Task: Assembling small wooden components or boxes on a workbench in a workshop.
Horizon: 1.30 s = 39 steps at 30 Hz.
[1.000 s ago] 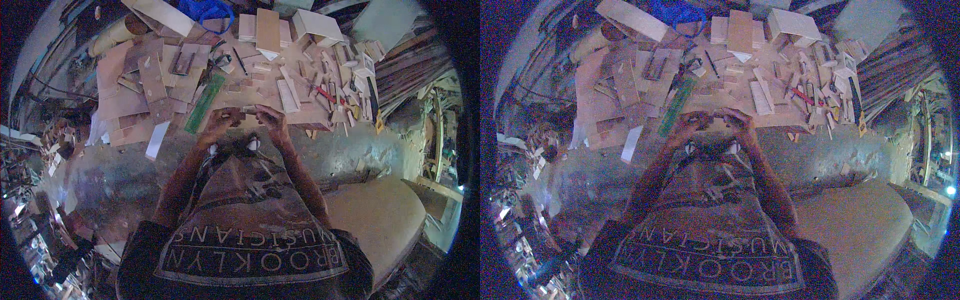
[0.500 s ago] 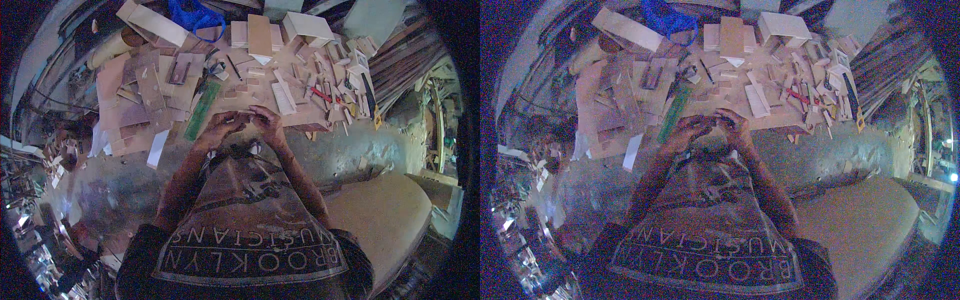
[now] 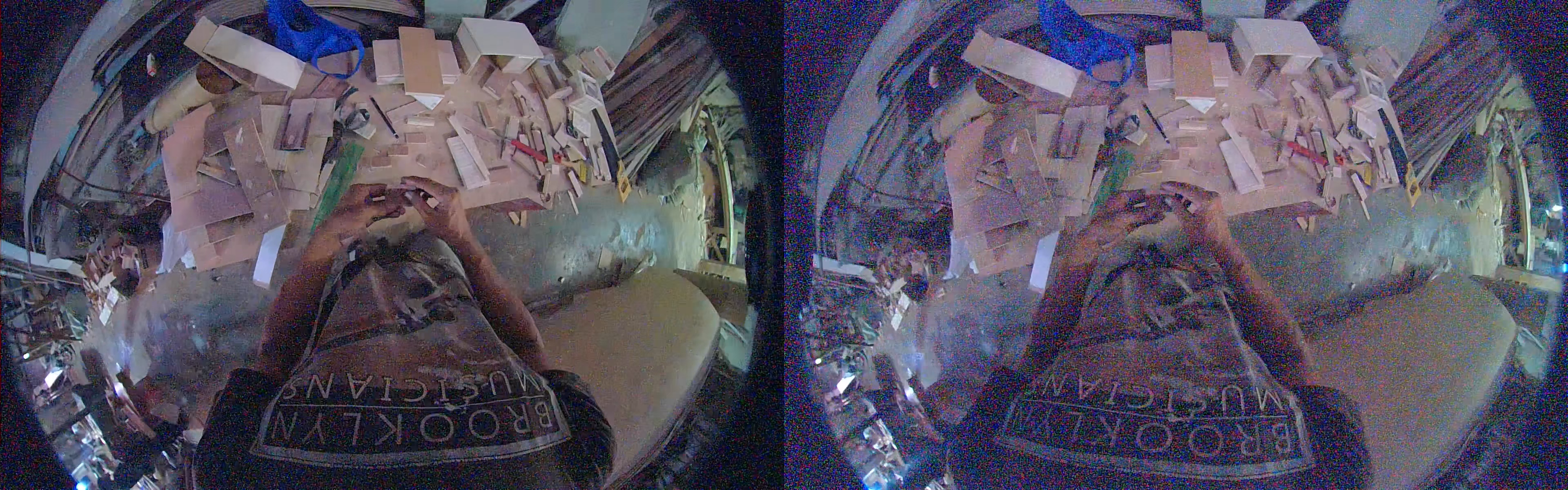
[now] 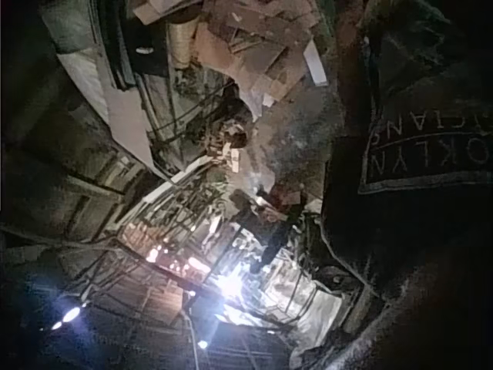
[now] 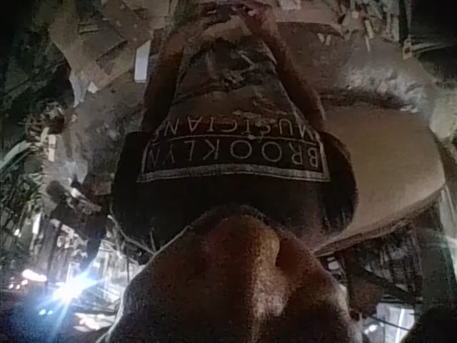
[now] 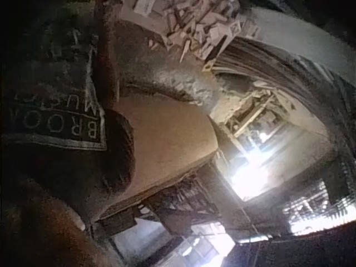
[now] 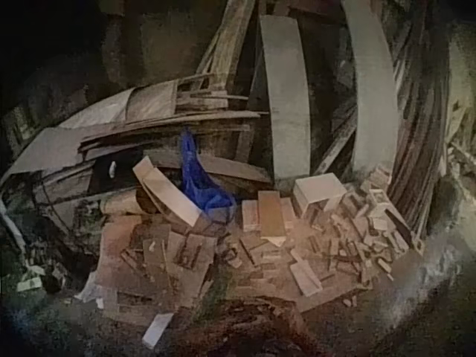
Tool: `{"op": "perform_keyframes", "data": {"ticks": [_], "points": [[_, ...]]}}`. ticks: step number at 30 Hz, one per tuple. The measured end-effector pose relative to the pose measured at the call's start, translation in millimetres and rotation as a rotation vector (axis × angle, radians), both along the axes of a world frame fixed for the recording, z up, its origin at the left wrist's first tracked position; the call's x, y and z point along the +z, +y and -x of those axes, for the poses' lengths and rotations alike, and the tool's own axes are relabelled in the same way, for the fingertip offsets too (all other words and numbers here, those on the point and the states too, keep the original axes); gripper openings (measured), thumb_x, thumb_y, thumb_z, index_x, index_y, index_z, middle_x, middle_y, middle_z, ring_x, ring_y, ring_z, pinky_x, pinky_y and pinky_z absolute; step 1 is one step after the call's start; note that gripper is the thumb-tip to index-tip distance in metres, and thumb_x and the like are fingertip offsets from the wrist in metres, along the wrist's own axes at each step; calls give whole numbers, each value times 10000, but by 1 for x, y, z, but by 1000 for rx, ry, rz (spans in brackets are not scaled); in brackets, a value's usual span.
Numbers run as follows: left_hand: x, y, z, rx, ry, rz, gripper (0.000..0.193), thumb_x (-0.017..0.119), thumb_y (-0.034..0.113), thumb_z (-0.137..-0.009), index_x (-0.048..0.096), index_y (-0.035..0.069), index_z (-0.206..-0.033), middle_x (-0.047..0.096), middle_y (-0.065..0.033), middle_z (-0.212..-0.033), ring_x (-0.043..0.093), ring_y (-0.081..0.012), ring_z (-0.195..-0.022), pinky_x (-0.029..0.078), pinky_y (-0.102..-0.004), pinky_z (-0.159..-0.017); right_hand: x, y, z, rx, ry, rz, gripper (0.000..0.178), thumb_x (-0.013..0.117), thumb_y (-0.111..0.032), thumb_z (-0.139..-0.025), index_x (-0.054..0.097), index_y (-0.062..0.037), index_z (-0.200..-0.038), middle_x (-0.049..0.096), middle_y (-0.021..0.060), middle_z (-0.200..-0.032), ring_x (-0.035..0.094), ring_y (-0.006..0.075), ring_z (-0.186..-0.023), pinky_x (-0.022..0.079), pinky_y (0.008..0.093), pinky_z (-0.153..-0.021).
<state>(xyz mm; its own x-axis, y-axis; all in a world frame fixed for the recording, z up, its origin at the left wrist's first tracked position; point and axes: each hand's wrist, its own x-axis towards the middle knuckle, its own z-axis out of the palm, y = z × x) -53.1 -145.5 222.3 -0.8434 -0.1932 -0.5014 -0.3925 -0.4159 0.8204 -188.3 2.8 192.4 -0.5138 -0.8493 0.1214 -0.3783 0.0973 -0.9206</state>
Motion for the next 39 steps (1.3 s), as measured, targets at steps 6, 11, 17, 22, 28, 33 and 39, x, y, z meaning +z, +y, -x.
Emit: {"op": "perform_keyframes", "data": {"ticks": [6, 11, 17, 22, 28, 33, 39], "points": [[-24, 15, 0, 82, 81, -95, 289, 650, 109, -884, 602, -21, -1137, 641, -85, -1110, 622, -171, -1007, 508, -291, -902, 0, 7, 12, 99, 90, -20, 278, 585, 22, -865, 618, -10, -1139, 663, 130, -1079, 638, 187, -977, 519, 302, -796], [-36, 50, 20, 238, 172, 18, 249, 620, 94, -905, 608, -19, -1126, 640, -87, -1103, 617, -172, -998, 506, -308, -917, 18, 14, 54, 244, 56, -5, 276, 598, -52, -879, 618, -5, -1150, 648, 171, -1080, 635, 262, -994, 501, 337, -845], [-49, 104, 59, 547, 172, -17, 248, 612, 91, -909, 602, -16, -1132, 642, -76, -1093, 611, -158, -982, 498, -313, -923, 19, 36, 102, 298, -111, -14, 291, 624, -99, -882, 624, -3, -1156, 658, 172, -1042, 636, 250, -972, 494, 333, -848], [-15, 144, 87, 474, -87, 244, 296, 606, 121, -915, 573, -35, -1164, 642, -88, -1063, 607, -163, -998, 495, -311, -922, 11, 65, 138, 408, -35, -29, 260, 591, -86, -905, 633, -24, -1154, 665, 149, -1039, 635, 232, -972, 489, 324, -849], [-23, 191, 90, 672, 69, -21, 326, 615, 143, -912, 568, -48, -1173, 640, -94, -1060, 603, -157, -990, 491, -302, -897, 11, 94, 162, 596, -59, -42, 256, 552, -63, -923, 628, -31, -1165, 669, 131, -1069, 637, 221, -987, 487, 319, -853], [-12, 216, 90, 660, 32, -90, 342, 617, 147, -912, 563, -62, -1177, 643, -105, -1065, 610, -169, -980, 488, -304, -896, -8, 122, 170, 611, 50, 35, 267, 563, -64, -915, 617, -26, -1174, 665, 132, -1090, 638, 219, -982, 490, 319, -851], [-29, 251, 75, 605, 231, -28, 312, 615, 158, -912, 597, -39, -1153, 656, -76, -1036, 606, -155, -967, 481, -300, -882, 29, 167, 139, 502, 510, -34, 239, 600, -113, -906, 641, -38, -1129, 664, 152, -1102, 643, 228, -1000, 499, 309, -861]]}}
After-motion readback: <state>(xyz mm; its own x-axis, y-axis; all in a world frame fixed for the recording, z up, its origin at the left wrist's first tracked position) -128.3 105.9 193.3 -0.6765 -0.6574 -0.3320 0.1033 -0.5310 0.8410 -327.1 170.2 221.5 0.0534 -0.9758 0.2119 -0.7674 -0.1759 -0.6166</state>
